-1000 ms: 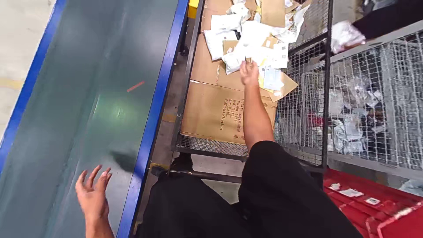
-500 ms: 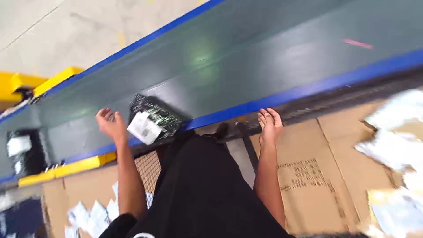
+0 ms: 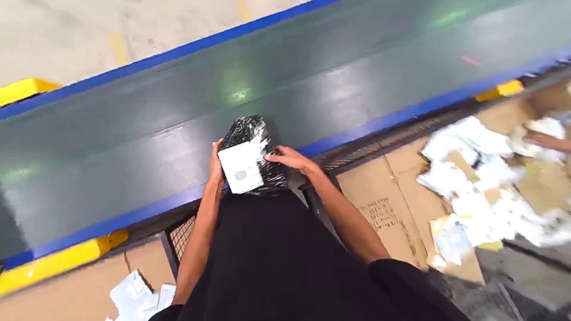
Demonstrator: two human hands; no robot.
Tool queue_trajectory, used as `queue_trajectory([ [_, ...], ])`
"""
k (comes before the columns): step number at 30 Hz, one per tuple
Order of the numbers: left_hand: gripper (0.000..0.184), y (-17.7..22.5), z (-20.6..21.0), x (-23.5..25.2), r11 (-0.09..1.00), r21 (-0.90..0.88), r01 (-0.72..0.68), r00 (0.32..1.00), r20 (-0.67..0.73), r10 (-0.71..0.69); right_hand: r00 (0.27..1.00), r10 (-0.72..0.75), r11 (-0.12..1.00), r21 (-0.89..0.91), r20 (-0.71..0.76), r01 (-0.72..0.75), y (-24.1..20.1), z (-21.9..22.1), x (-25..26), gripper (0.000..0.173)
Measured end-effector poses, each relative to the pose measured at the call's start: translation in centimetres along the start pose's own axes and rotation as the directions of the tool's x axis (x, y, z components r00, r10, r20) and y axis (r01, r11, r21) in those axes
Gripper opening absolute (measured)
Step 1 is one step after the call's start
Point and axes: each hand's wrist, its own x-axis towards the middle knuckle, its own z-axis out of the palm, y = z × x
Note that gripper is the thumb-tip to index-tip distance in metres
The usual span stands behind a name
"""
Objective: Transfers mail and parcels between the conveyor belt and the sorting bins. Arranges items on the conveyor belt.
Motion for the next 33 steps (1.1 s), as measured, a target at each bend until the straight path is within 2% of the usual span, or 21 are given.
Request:
queue_trajectory([
  [2, 0.058, 1.2, 1.5, -0.1, 1.0, 0.001, -0.03, 0.993, 0.114, 0.03, 0.994, -0.006, 0.973, 0.227, -0.106, 0.03, 1.5, 1.7, -2.4, 0.069],
  [5, 0.06, 1.7, 3.3, -0.8, 0.999, 0.034, -0.033, 0.97, 0.243, 0.024, 0.959, -0.076, 0.858, 0.472, -0.274, 0.203, 4.0, 3.3, -5.8, 0.067],
  [8, 0.057, 1.7, 6.0, -1.0, 0.996, 0.087, 0.016, 0.944, 0.328, -0.044, 0.922, -0.128, 0.749, 0.573, -0.365, 0.332, 6.6, 4.3, -8.7, 0.077],
  [11, 0.059, 1.7, 12.1, -0.9, 0.966, 0.259, 0.007, 0.884, 0.45, -0.127, 0.897, -0.112, 0.661, 0.642, -0.429, 0.389, 9.8, 4.6, -11.9, 0.1],
  [12, 0.061, 1.7, 14.5, -1.2, 0.946, 0.323, -0.025, 0.853, 0.501, -0.148, 0.877, -0.086, 0.604, 0.675, -0.473, 0.424, 10.7, 4.6, -13.0, 0.1],
  [15, 0.067, 0.8, 20.2, -1.7, 0.868, 0.478, -0.136, 0.701, 0.665, -0.257, 0.753, 0.069, 0.379, 0.716, -0.654, 0.587, 13.2, 4.3, -16.1, 0.073],
  [17, 0.07, -0.5, 23.3, -2.5, 0.848, 0.496, -0.186, 0.616, 0.732, -0.293, 0.672, 0.213, 0.217, 0.705, -0.709, 0.675, 14.8, 2.7, -18.0, 0.052],
  [18, 0.069, -1.1, 24.6, -3.2, 0.849, 0.495, -0.183, 0.582, 0.751, -0.312, 0.642, 0.272, 0.164, 0.692, -0.717, 0.703, 16.0, 1.4, -18.8, 0.049],
  [20, 0.067, -2.7, 26.4, -4.7, 0.861, 0.476, -0.182, 0.522, 0.788, -0.326, 0.579, 0.344, 0.124, 0.647, -0.739, 0.752, 19.0, -2.2, -20.3, 0.055],
  [23, 0.055, -5.7, 26.7, -6.1, 0.853, 0.477, -0.211, 0.494, 0.805, -0.328, 0.408, 0.395, 0.197, 0.509, -0.823, 0.838, 24.7, -9.3, -22.2, 0.069],
  [25, 0.049, -7.1, 26.0, -6.7, 0.834, 0.511, -0.21, 0.518, 0.781, -0.348, 0.301, 0.425, 0.221, 0.421, -0.854, 0.88, 28.6, -14.3, -23.3, 0.065],
  [28, 0.047, -8.2, 24.9, -7.3, 0.828, 0.539, -0.155, 0.567, 0.735, -0.372, 0.179, 0.472, 0.287, 0.342, -0.864, 0.895, 32.8, -23.6, -26.2, 0.054],
  [30, 0.046, -8.7, 24.9, -7.4, 0.838, 0.536, -0.107, 0.614, 0.698, -0.368, 0.109, 0.458, 0.331, 0.283, -0.882, 0.9, 34.3, -31.3, -28.9, 0.059],
  [31, 0.047, -8.9, 25.2, -7.4, 0.843, 0.532, -0.085, 0.638, 0.678, -0.364, 0.073, 0.414, 0.33, 0.224, -0.908, 0.917, 34.7, -35.5, -30.1, 0.066],
  [33, 0.048, -9.4, 25.9, -7.2, 0.847, 0.529, -0.057, 0.668, 0.65, -0.361, 0.006, 0.385, 0.229, 0.102, -0.923, 0.968, 35.7, -44.0, -31.2, 0.074],
])
